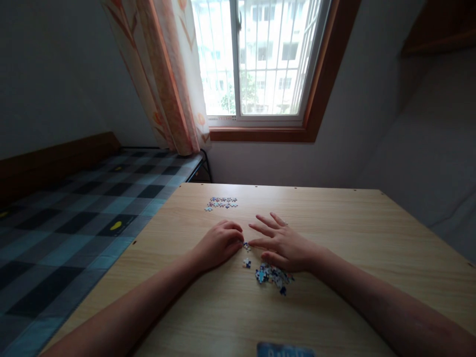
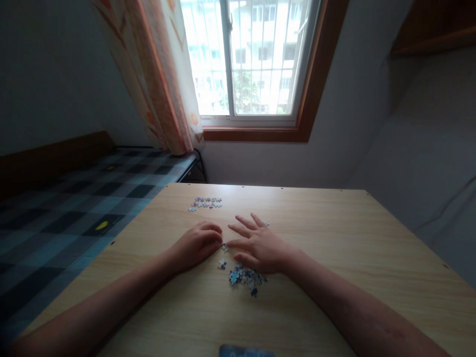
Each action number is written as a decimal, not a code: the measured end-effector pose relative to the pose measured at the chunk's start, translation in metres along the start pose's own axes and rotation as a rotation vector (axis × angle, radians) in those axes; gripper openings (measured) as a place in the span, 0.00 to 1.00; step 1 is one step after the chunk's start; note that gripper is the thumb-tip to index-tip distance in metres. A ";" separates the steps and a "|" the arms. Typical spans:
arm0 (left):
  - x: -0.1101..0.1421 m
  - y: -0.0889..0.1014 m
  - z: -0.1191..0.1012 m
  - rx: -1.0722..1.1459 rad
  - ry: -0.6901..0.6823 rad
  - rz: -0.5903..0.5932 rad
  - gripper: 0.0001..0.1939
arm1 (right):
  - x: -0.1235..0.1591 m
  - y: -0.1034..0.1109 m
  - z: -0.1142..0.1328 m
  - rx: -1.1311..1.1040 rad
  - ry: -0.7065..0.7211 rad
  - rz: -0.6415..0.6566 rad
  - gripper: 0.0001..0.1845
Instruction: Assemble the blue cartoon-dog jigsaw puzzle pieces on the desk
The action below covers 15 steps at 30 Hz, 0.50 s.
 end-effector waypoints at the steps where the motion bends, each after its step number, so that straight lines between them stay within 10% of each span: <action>1: 0.000 -0.001 0.001 0.001 0.008 0.004 0.05 | 0.000 -0.001 0.000 0.003 -0.004 0.002 0.22; 15: 0.000 -0.002 0.003 0.077 0.091 0.016 0.03 | -0.001 -0.004 0.004 0.015 0.022 -0.034 0.20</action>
Point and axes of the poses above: each hand's wrist, its own x-axis away from the middle knuckle, its own y-axis out of the back of the hand, z = x × y, the point moved 2 cm from there along -x, towards the middle knuckle, and after that the axes turned 11 degrees about -z, right-handed, at the moved point
